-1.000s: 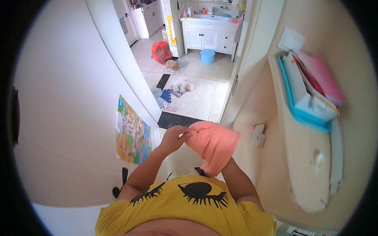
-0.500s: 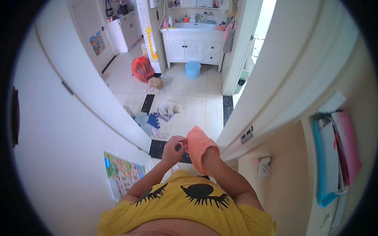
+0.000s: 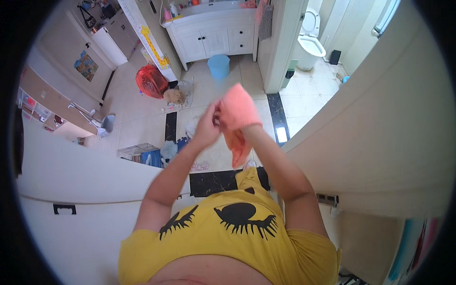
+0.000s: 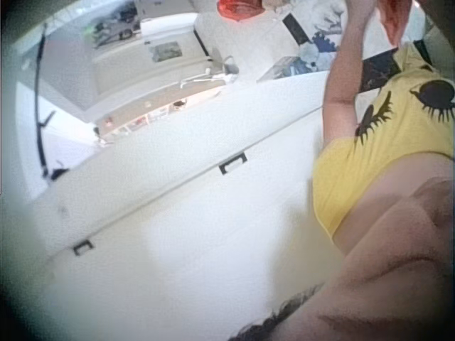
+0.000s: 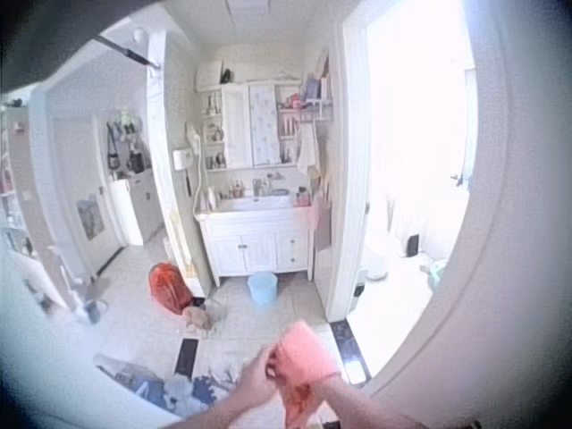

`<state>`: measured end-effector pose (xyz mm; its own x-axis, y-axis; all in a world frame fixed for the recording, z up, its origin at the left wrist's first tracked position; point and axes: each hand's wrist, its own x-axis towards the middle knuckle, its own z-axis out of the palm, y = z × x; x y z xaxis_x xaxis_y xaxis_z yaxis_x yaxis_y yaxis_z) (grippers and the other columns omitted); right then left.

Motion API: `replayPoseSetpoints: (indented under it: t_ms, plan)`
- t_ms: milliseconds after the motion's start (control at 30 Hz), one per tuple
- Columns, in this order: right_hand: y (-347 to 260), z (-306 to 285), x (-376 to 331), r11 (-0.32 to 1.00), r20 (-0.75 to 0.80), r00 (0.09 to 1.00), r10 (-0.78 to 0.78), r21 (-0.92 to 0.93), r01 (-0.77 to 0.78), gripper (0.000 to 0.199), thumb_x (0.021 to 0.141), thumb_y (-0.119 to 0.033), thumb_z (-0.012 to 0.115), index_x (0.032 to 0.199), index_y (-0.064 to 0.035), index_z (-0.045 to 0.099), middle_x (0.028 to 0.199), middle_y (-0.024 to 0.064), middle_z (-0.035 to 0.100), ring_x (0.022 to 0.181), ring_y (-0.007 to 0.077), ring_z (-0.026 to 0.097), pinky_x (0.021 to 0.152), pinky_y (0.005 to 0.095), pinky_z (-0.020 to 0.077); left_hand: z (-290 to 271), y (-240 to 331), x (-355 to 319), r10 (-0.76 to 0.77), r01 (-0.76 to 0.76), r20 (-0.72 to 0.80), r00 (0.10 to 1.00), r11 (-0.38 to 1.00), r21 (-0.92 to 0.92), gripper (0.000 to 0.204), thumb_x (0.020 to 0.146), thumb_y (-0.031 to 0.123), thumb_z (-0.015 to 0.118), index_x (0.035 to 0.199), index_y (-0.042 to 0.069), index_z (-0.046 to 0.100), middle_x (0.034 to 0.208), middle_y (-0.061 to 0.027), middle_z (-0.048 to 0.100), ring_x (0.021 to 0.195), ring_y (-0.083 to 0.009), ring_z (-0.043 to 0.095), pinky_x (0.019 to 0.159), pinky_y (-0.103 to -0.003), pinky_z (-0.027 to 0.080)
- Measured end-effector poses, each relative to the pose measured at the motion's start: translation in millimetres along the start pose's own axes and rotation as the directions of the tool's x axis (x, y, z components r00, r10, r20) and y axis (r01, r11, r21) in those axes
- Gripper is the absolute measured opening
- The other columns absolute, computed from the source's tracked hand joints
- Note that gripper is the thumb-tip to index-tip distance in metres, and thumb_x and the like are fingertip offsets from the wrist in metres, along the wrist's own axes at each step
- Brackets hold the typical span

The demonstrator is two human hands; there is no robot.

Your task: The person folds several pieces of clothing, including a patterned garment, a purple towel, a peach towel, a white shirt, and a pink towel. They fold each item by hand and place them on a chair or hang them on a rack in the bathroom.

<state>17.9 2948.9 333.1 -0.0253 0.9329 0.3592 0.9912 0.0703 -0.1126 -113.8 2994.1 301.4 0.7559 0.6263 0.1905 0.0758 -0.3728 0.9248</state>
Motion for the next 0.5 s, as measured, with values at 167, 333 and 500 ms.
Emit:
replayPoseSetpoints:
  t_ms: [167,333,500]
  plan:
    - [47.1,-8.8,42.8,0.313,0.035,0.708,0.706,0.88,-0.357,0.021,0.076,-0.019,0.057,0.085,0.0001,0.058,0.079,0.0129,0.057,0.077,0.0262,0.056,0.074,0.0284,0.0436,-36.3,15.2,151.4,0.15,-0.168,-0.117,0.982,0.973,-0.16,0.032,0.076,-0.001,0.045,0.108,0.0,0.051,0.095,-0.0074,0.059,0.086,-0.0135,0.054,0.078,-0.026,0.043]
    - [118.3,39.5,46.4,0.519,-0.179,0.859,0.48,0.848,-0.113,0.028,0.071,-0.01,0.064,0.095,0.001,0.053,0.097,0.0112,0.054,0.091,0.0218,0.053,0.08,0.0287,0.0422,-56.5,49.7,250.8,0.184,-0.299,-0.292,0.938,0.858,-0.417,0.021,0.081,0.004,0.045,0.1,0.0,0.053,0.089,-0.0037,0.057,0.08,-0.0104,0.052,0.073,-0.024,0.043]
    - [158.2,162.5,11.5,0.428,-0.085,0.57,0.817,0.751,-0.502,0.055,0.068,-0.017,0.07,0.114,-0.0031,0.042,0.114,0.0117,0.041,0.104,0.0249,0.043,0.085,0.035,0.0398,-85.7,90.3,306.5,0.185,-0.403,-0.404,0.896,0.721,-0.564,0.017,0.085,0.01,0.048,0.099,0.002,0.053,0.091,-0.0025,0.056,0.082,-0.0089,0.052,0.072,-0.022,0.042]
